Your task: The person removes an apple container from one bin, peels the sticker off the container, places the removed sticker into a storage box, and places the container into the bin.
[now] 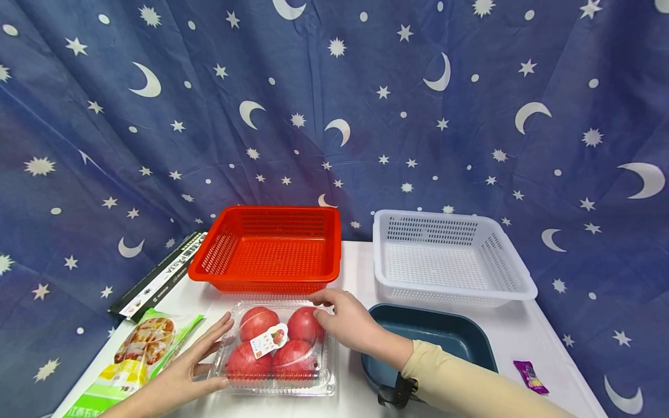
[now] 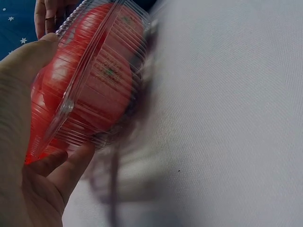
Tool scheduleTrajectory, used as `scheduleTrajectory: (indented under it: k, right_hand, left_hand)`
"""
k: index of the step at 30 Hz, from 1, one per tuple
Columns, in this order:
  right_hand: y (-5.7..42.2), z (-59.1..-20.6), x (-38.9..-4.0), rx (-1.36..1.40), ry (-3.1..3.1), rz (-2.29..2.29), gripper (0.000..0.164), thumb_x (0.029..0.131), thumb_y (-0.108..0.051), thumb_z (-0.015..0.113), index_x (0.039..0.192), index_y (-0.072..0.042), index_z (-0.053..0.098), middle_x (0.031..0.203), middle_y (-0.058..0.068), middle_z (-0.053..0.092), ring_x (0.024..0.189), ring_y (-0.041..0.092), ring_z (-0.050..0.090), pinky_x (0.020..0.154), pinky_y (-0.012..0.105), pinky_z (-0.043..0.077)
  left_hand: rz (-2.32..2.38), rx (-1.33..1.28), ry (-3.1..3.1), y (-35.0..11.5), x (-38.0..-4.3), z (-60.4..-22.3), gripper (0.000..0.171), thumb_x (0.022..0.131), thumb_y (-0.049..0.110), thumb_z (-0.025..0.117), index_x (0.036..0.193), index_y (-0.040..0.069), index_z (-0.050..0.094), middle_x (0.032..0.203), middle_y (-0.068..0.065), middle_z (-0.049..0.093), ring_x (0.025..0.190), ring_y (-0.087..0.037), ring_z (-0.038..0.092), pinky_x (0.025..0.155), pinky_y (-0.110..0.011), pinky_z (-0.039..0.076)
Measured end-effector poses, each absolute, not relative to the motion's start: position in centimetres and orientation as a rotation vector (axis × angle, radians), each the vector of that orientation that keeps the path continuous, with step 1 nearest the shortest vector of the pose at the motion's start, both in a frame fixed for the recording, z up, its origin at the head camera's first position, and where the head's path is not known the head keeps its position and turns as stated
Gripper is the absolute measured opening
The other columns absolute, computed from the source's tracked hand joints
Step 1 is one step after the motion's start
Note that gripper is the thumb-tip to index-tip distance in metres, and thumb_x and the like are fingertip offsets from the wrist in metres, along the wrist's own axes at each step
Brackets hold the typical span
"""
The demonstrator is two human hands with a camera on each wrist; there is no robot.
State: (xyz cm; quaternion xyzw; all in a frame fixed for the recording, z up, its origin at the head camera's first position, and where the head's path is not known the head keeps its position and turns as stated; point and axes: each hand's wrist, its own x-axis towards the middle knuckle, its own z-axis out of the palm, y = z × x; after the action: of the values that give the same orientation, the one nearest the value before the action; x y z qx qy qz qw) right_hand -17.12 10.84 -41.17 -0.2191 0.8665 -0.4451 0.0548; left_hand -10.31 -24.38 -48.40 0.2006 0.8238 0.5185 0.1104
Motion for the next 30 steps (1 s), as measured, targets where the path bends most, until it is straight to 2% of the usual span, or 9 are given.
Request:
scheduleTrajectory:
  k: [5,11,15,20,30]
  right_hand:
    - [9.5,-41.0,-17.5,-0.853,2.702,-1.088,0.024,0.094,-0.017,0.070,0.116,-0.010,0.076,0.104,-0.004,0.069,0.097,0.017,0.061,0.083,0.035,0.053]
    - [7.9,-41.7,-17.7,-0.972,2.807,-0.861,0.023,0.090,-0.023,0.076,0.111,-0.015,0.080,0.104,-0.006,0.070,0.097,0.011,0.056,0.082,0.029,0.051]
    - [7.1,-42.2,-17.7,-1.027,2.852,-0.773,0.024,0.088,-0.024,0.080,0.111,-0.016,0.081,0.098,-0.005,0.067,0.090,0.011,0.050,0.073,0.024,0.045]
    - [6.6,-42.7,-17.5,-1.096,2.887,-0.725,0.027,0.085,-0.023,0.083,0.111,-0.017,0.082,0.089,-0.007,0.060,0.084,0.008,0.044,0.069,0.021,0.038]
    - [6.4,-43.3,-17.1,-1.155,2.920,-0.732,0.025,0.086,-0.019,0.080,0.111,-0.019,0.082,0.090,-0.008,0.059,0.084,0.010,0.044,0.071,0.021,0.038]
  left_hand:
    - [1.553,0.582,2.402,-24.5,-10.3,-48.6,0.091,0.093,0.018,0.078,0.165,0.019,0.022,0.172,-0.010,0.003,0.143,-0.055,0.029,0.098,-0.028,0.050]
    - [1.566,0.505,2.366,-24.5,-10.3,-48.6,0.090,0.094,0.018,0.077,0.165,0.022,0.021,0.172,-0.007,0.006,0.146,-0.051,0.026,0.098,-0.026,0.050]
    - [1.557,0.449,2.359,-24.4,-10.4,-48.6,0.091,0.094,0.022,0.078,0.165,0.025,0.021,0.172,-0.002,0.007,0.148,-0.049,0.026,0.098,-0.024,0.048]
    - [1.556,0.445,2.366,-24.4,-10.3,-48.6,0.091,0.094,0.023,0.078,0.165,0.024,0.021,0.171,-0.005,0.007,0.147,-0.051,0.026,0.098,-0.024,0.049]
    - [1.570,0.481,2.365,-24.4,-10.3,-48.5,0.089,0.094,0.020,0.077,0.165,0.023,0.022,0.171,-0.008,0.006,0.146,-0.054,0.026,0.097,-0.024,0.050]
